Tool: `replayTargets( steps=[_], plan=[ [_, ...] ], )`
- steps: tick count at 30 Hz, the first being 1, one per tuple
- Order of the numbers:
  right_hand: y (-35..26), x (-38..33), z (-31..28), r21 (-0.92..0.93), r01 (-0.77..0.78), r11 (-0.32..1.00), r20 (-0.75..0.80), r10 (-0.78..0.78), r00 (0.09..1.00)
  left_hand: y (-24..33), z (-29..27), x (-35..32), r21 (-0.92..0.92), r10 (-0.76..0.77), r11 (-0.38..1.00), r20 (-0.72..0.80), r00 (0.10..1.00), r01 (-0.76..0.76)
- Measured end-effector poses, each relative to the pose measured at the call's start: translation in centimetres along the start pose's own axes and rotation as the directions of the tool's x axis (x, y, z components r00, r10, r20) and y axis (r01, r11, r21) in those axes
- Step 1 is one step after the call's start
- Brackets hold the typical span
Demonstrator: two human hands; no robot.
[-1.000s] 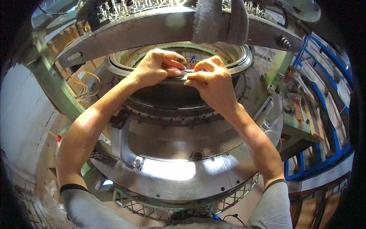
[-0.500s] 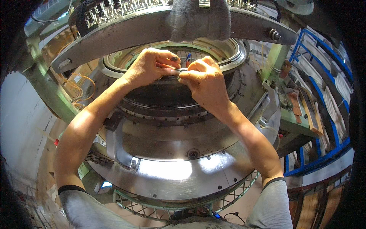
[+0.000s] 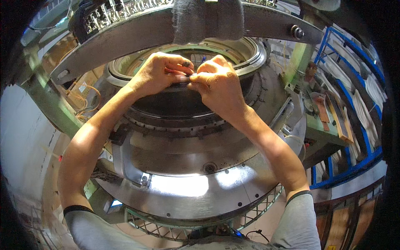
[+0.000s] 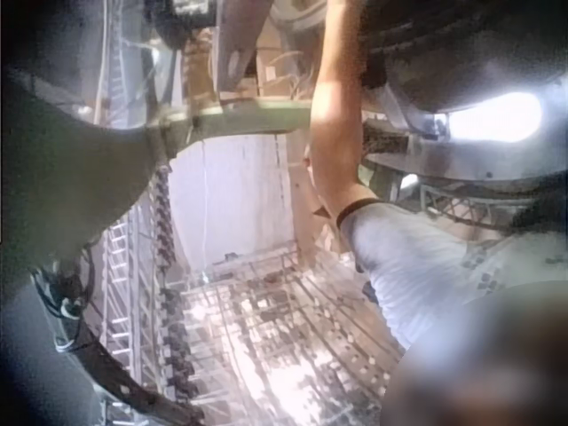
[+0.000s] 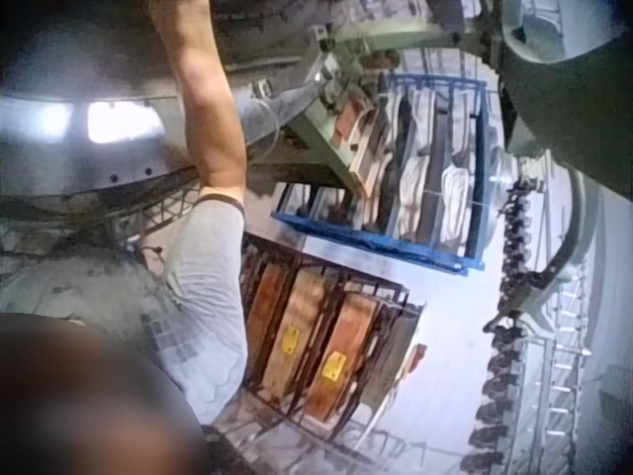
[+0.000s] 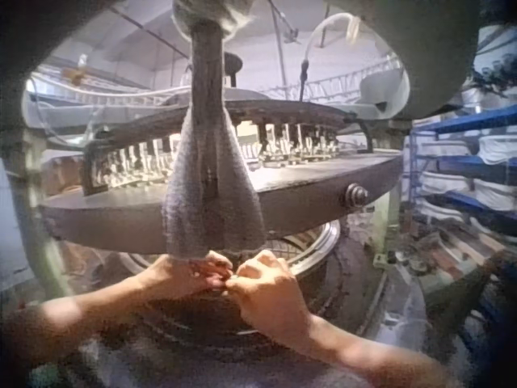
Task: The person repeatedly picks up small cylindrical metal parts from a tray, aligns them by hand, and places them into slots around the rim of a large circular metal machine. The person continues this cycle of picking, aligning, and inserting throughout the clip.
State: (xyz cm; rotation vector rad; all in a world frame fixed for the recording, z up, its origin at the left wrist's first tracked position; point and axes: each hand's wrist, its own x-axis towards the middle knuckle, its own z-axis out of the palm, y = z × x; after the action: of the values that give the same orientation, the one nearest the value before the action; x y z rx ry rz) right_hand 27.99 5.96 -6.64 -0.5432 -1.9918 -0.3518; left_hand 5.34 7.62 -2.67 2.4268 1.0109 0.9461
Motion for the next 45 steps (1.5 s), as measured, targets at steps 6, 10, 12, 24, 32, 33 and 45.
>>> replayTargets(
  steps=[6,10,12,24,32,33,45],
  plan=[
    [0.1,-0.1,-0.5,0.022,-0.016,1.000,0.058,0.014,0.998,-0.1,-0.2,-0.1,0.022,-0.027,0.999,0.012,1.000,0.027],
    [0.2,0.6,-0.4,-0.032,-0.026,0.999,0.059,0.028,0.998,0.1,0.0,0.0,-0.060,-0.034,0.998,-0.003,0.999,0.034],
    [0.4,0.6,-0.7,-0.002,-0.036,0.999,0.092,0.036,0.995,0.2,0.2,0.1,-0.131,-0.040,0.991,-0.015,0.999,0.038],
    [4.8,0.9,-3.4,0.099,-0.025,0.995,0.360,-0.012,0.933,1.3,1.4,1.1,0.059,-0.051,0.997,-0.065,0.997,0.055],
    [5.9,0.7,-3.1,0.193,-0.079,0.978,0.342,0.009,0.940,1.1,2.4,2.3,0.049,-0.049,0.997,-0.086,0.995,0.054],
    [6.1,0.7,-3.0,0.205,-0.092,0.974,0.349,0.016,0.937,1.1,2.6,2.5,0.080,-0.026,0.996,-0.092,0.995,0.033],
    [8.5,1.0,-4.9,0.246,-0.213,0.946,0.539,0.049,0.841,1.8,3.1,3.4,0.029,-0.189,0.981,-0.056,0.980,0.190]
  ],
)
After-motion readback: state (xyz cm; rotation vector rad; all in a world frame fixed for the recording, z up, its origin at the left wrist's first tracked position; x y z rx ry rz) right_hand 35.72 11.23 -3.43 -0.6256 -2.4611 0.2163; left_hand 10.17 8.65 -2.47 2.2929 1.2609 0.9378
